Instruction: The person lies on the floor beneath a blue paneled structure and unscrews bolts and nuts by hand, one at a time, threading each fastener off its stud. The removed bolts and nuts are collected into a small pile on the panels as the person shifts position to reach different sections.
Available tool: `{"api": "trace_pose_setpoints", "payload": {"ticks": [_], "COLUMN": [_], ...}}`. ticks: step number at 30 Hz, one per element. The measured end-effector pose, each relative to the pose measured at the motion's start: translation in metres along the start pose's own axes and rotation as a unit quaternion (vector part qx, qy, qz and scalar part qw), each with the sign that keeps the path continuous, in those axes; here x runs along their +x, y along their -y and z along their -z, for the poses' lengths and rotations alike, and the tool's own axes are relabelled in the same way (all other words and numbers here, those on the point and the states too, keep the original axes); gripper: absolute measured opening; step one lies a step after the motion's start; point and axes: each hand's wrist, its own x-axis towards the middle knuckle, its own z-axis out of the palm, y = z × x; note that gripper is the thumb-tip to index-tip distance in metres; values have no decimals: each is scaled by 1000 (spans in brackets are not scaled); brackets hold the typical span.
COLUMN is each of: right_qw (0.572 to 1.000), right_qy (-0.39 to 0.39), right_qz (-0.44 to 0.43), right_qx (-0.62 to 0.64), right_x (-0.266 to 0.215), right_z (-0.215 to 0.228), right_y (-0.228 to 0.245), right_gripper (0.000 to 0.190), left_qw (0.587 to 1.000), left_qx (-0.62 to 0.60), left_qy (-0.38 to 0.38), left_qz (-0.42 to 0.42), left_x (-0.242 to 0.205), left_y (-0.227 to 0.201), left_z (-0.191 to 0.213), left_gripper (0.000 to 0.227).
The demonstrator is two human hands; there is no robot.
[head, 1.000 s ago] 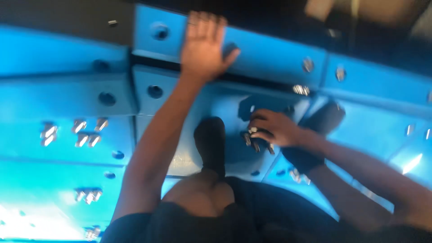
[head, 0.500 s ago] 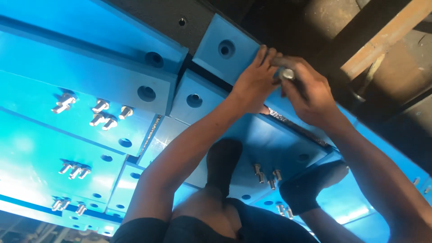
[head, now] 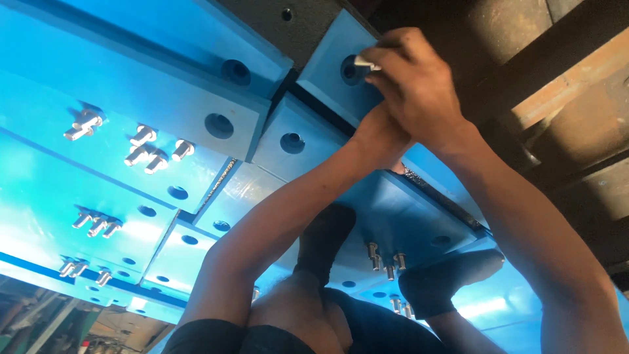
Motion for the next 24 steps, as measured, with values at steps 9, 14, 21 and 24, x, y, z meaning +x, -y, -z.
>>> {"api": "trace_pose_setpoints", "payload": {"ticks": [9,14,21,24], "right_qw": [998,994,978,971], "right_qy": [-36,-85,-134,-150], "right_qz": [-12,-36,-84,-92], "right_qx": [42,64,137,164], "right_x": [1,-4,-8,-4], "right_z": [4,5,1,2], "right_y": [6,8,13,19], "right_gripper": [25,23,24,25], "left_qw": [998,995,994,996], "left_qx": [-5,22,36,51], "left_qy": [59,83,87,59], "left_qz": [-27,-55,-57,-52], "left_x": [0,3,3,2], "left_y": [4,5,6,6], "left_z": [1,16,15,9], "left_gripper": [94,104,113,109]}}
